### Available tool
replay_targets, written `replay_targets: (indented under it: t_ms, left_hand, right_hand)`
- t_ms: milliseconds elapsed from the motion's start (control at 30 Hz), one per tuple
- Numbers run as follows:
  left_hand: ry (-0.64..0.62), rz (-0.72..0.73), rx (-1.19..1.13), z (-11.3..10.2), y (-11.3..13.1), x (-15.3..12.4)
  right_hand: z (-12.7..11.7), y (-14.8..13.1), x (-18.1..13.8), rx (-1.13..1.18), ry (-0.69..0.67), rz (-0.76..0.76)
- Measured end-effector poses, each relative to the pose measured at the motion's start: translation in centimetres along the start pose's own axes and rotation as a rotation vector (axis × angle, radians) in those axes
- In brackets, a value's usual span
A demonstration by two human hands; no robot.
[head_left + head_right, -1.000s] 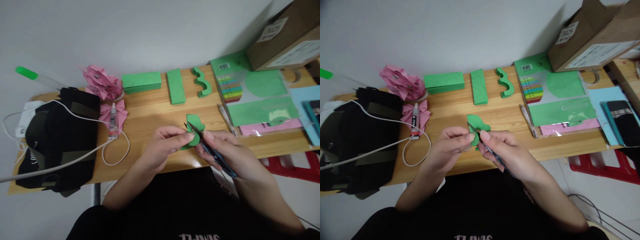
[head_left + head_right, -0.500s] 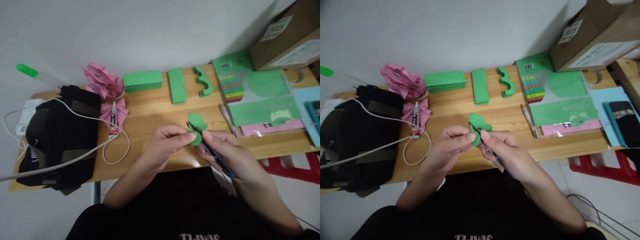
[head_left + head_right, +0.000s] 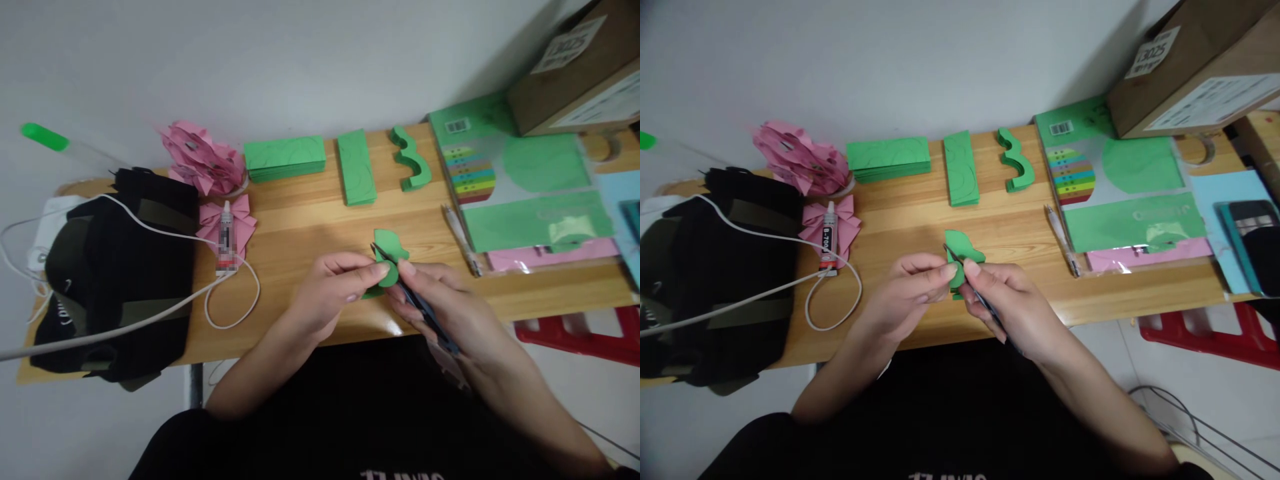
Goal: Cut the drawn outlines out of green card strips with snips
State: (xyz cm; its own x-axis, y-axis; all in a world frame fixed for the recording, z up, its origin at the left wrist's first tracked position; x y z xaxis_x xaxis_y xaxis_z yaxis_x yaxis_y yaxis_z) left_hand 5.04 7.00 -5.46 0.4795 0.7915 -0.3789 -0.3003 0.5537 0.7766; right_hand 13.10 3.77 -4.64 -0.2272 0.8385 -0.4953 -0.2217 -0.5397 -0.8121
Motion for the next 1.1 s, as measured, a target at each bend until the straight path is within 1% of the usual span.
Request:
replay_targets:
  t_ms: [100,200,333,567,767,1100]
  left_hand:
    - [0.006,-0.026,-0.008,-0.7,-1.0,0.7]
    - [0.026,-0.062,-0.035,-1.7,-2.1,1.4]
    - [0.066,-0.092,-0.074,-2.9,-3.1,2.0]
    - [0.114,-0.139,-0.095,-4.1,-4.0,2.7]
    - [0.122,-0.163,-0.098,-4.3,-4.3,2.8]
    - [0.103,-0.198,-0.112,-4.1,-4.6,2.8]
  right_hand:
    - [-0.5,1.2,1.1,0.005,0.006,0.063]
    - [-0.7,2.3,2.3,-0.005,-0.021,0.120]
    - [-0.6,2.7,3.6,-0.014,-0.053,0.122]
    - [-0.9,3.3,4.7,-0.011,-0.057,0.176]
    - [-1.0,3.6,5.0,-0.038,-0.055,0.208]
    - [-1.2,3.3,4.9,-0.087,-0.049,0.199]
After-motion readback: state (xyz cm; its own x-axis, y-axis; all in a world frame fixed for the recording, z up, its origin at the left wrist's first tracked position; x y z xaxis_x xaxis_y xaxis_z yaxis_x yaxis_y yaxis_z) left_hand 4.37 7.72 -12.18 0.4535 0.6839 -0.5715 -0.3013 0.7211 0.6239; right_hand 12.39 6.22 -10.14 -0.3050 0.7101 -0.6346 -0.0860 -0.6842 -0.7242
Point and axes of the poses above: each hand's wrist, its own x-axis towards the middle knuckle, its own z-axis out of the palm, y = z × x, the point moved 10 cm from there along x, towards the middle knuckle
